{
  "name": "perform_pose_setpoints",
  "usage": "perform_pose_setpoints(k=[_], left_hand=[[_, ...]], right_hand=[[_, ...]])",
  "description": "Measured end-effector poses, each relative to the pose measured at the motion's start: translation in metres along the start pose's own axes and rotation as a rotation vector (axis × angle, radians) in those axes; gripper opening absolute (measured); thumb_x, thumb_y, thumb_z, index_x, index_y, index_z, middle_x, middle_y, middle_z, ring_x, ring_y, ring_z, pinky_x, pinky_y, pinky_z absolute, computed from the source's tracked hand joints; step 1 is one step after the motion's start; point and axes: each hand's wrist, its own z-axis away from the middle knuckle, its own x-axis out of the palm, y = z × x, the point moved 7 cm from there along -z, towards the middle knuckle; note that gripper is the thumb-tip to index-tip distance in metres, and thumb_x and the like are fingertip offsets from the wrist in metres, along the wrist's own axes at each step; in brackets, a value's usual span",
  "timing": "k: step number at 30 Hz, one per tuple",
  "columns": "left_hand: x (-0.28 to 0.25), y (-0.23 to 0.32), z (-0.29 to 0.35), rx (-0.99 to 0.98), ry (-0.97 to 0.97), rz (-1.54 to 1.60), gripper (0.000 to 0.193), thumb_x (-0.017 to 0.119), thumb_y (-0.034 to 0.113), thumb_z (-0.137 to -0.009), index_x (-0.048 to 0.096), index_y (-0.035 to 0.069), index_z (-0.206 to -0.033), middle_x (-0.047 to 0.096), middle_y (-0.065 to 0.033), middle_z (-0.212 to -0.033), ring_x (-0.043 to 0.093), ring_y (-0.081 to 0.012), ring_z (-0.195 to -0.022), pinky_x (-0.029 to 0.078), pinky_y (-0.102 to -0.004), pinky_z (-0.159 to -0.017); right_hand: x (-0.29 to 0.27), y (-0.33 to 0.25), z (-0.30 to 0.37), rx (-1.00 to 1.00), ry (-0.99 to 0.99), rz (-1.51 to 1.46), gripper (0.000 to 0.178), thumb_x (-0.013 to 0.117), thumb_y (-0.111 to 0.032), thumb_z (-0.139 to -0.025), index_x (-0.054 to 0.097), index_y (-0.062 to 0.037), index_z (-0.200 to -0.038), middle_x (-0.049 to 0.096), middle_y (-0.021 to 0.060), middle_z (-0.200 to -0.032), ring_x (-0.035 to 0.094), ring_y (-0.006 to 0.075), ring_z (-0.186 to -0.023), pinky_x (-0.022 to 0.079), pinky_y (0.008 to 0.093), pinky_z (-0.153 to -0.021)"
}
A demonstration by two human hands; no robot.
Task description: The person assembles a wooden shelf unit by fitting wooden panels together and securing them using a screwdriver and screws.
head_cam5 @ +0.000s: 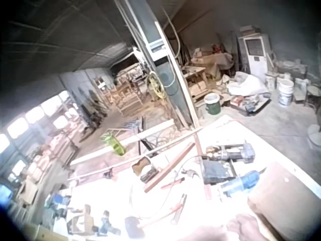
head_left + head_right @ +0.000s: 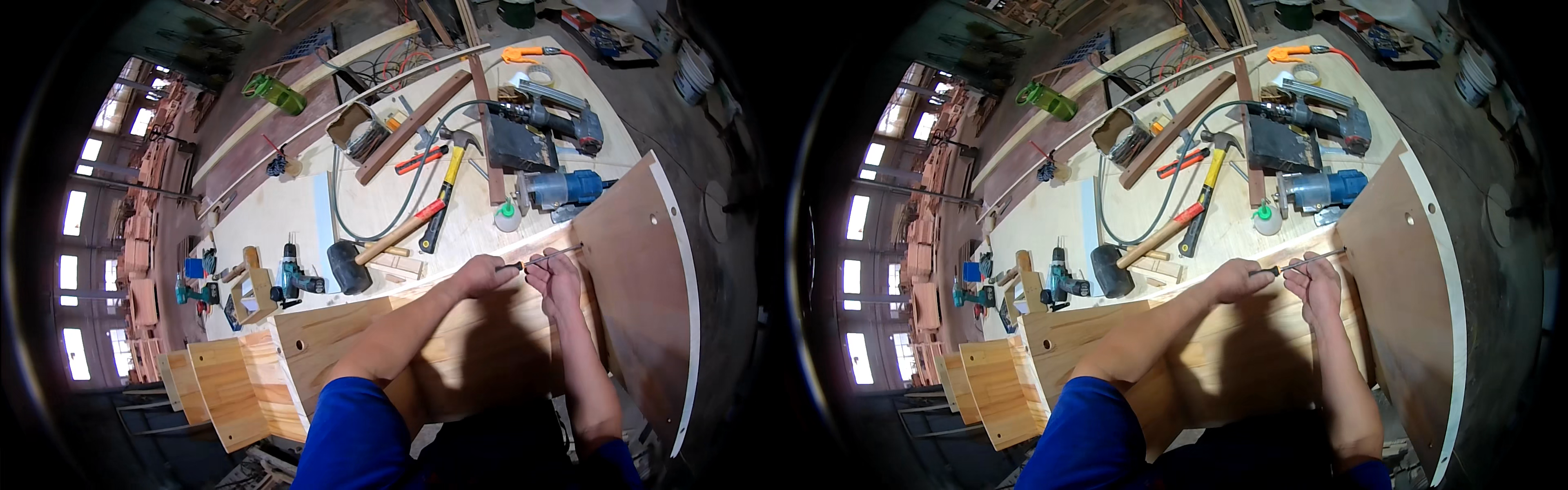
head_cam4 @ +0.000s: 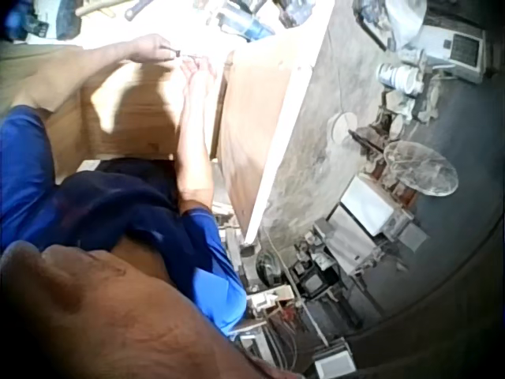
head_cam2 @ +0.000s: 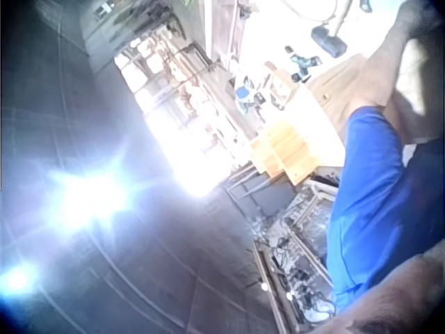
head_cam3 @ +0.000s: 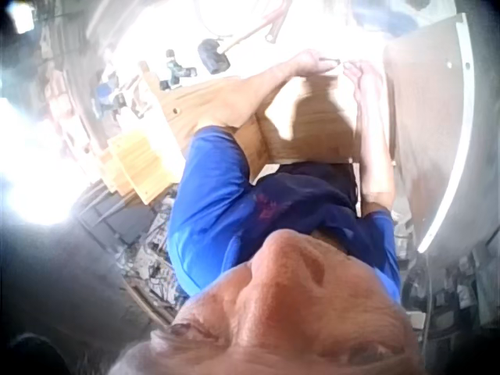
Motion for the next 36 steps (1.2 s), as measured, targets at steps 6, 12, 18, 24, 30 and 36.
perform_pose_setpoints(k=[6, 12, 18, 24, 30, 36], left_hand=[[-0.005, 0.039, 0.003, 0.113, 0.086, -0.524, 0.041, 0.059, 0.046, -0.093, 0.064, 0.006, -0.09, 0.069, -0.02, -0.082, 0.067, -0.0383, -0.076, 0.052, -0.0476, -0.067], [0.003, 0.01, -0.004, -0.209, -0.375, 0.451, 0.042, 0.063, 0.041, -0.093, 0.061, 0.006, -0.071, 0.056, -0.0051, -0.06, 0.052, -0.0147, -0.054, 0.042, -0.0327, -0.052], [0.012, 0.015, -0.002, -0.343, -0.261, 0.327, 0.035, 0.065, 0.033, -0.094, 0.06, 0.007, -0.071, 0.05, 0.0019, -0.056, 0.044, -0.0091, -0.049, 0.034, -0.0268, -0.047], [0.007, 0.025, 0.002, -0.103, -0.016, -0.049, 0.035, 0.066, 0.034, -0.092, 0.064, 0.001, -0.082, 0.058, -0.0096, -0.06, 0.051, -0.0176, -0.054, 0.045, -0.0339, -0.055], [0.004, 0.035, 0.007, -0.044, 0.163, -0.335, 0.039, 0.067, 0.037, -0.088, 0.065, -0.001, -0.087, 0.063, -0.0274, -0.073, 0.062, -0.0451, -0.07, 0.052, -0.045, -0.067], [-0.008, 0.012, 0.0, -0.24, -0.205, 0.035, 0.038, 0.07, 0.038, -0.087, 0.064, 0.002, -0.076, 0.06, -0.0062, -0.061, 0.056, -0.0159, -0.053, 0.045, -0.0327, -0.054]], right_hand=[[-0.007, 0.002, -0.007, -0.007, -0.02, 0.002, 0.023, 0.046, -0.022, -0.105, 0.053, -0.0047, -0.117, 0.067, 0.0138, -0.103, 0.068, 0.0191, -0.077, 0.06, 0.0323, -0.066], [-0.009, 0.007, -0.012, -0.027, -0.02, -0.033, 0.019, 0.05, -0.023, -0.103, 0.052, -0.0066, -0.113, 0.067, 0.0149, -0.104, 0.07, 0.0219, -0.08, 0.06, 0.0336, -0.067], [-0.025, 0.003, -0.006, -0.183, -0.203, 0.007, 0.029, 0.052, -0.025, -0.1, 0.053, -0.0036, -0.12, 0.067, 0.0145, -0.103, 0.069, 0.0212, -0.08, 0.056, 0.0308, -0.067], [-0.039, 0.002, 0.023, -0.115, -0.018, 0.177, 0.029, 0.051, -0.023, -0.099, 0.057, 0.0005, -0.116, 0.068, 0.0134, -0.092, 0.068, 0.0183, -0.075, 0.056, 0.0302, -0.067], [-0.041, 0.009, 0.022, -0.159, -0.059, 0.229, 0.027, 0.05, -0.015, -0.096, 0.057, 0.0024, -0.116, 0.068, 0.0132, -0.09, 0.068, 0.0183, -0.074, 0.057, 0.0304, -0.068], [-0.016, -0.012, 0.069, -0.377, -0.229, 0.474, 0.026, 0.054, -0.019, -0.096, 0.062, 0.001, -0.111, 0.067, 0.0065, -0.089, 0.067, 0.0164, -0.079, 0.053, 0.0285, -0.073]])
